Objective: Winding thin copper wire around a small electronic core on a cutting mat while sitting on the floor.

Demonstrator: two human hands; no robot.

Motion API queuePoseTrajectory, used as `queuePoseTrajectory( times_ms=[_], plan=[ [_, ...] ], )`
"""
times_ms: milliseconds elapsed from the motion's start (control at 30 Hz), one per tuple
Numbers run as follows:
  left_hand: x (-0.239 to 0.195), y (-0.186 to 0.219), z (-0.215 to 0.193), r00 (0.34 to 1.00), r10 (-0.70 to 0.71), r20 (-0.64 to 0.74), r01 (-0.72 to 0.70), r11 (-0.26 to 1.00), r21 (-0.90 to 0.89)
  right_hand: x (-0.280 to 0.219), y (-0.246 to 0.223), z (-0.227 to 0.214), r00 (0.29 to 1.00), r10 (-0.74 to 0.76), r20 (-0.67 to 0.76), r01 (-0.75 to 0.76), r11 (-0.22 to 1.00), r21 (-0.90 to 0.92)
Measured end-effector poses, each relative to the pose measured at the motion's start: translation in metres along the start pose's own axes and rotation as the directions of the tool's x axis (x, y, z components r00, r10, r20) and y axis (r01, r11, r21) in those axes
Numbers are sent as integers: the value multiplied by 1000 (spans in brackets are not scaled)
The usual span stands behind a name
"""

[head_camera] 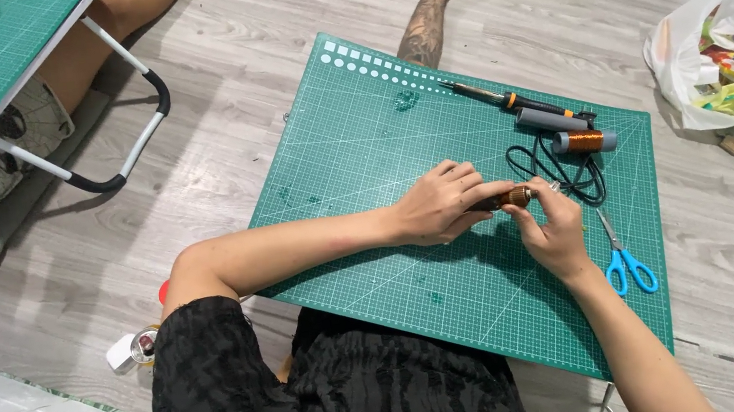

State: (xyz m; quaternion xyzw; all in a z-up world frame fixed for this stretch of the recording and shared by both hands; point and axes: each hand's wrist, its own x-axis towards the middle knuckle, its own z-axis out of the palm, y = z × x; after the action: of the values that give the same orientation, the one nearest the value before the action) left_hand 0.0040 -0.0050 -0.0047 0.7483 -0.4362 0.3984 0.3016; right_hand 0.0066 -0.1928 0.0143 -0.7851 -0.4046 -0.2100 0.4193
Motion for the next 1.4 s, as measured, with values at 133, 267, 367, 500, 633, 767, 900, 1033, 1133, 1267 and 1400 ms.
queuePoseTrajectory(
  times_ms=[133, 267, 367, 500, 633, 767, 900, 1033, 1133, 1267, 1400],
  plan=[
    [-4, -1, 5, 1000, -9, -21, 9, 1000, 2, -3, 0, 2, 1000, 16, -1, -16, 999, 31],
    [-6, -2, 6, 999, -30, -20, 30, 999, -18, -5, 3, 1, 1000, -15, 8, 15, 1000, -21],
    [-7, -3, 6, 999, -33, -13, 33, 999, -15, -8, 7, -1, 999, -36, 18, 36, 999, -32],
    [-9, 0, 6, 997, -58, -40, 55, 995, -78, -11, 11, 1, 999, -38, 26, 39, 998, -40],
    [-15, 0, 10, 994, -96, -47, 93, 994, -60, -11, -5, 8, 999, 44, -13, -44, 999, -7],
    [-5, 12, -12, 948, -268, 170, 308, 907, -287, -4, -29, 10, 963, 269, 22, -266, 961, -81],
    [-5, 15, -10, 934, -293, 204, 343, 895, -285, -4, -30, 11, 947, 318, 40, -316, 947, -64],
    [-9, 9, -2, 921, -311, 236, 364, 902, -232, -3, -31, 12, 931, 361, 50, -359, 932, -38],
    [-12, 7, 5, 922, -321, 217, 363, 911, -194, -3, -31, 13, 919, 390, 63, -388, 921, -43],
    [-13, 6, 5, 921, -344, 186, 361, 930, -65, -1, -32, 14, 895, 439, 81, -440, 898, 1],
    [-15, 5, 7, 931, -330, 158, 337, 941, -17, -2, -29, 16, 887, 453, 94, -456, 890, 7]
  ],
)
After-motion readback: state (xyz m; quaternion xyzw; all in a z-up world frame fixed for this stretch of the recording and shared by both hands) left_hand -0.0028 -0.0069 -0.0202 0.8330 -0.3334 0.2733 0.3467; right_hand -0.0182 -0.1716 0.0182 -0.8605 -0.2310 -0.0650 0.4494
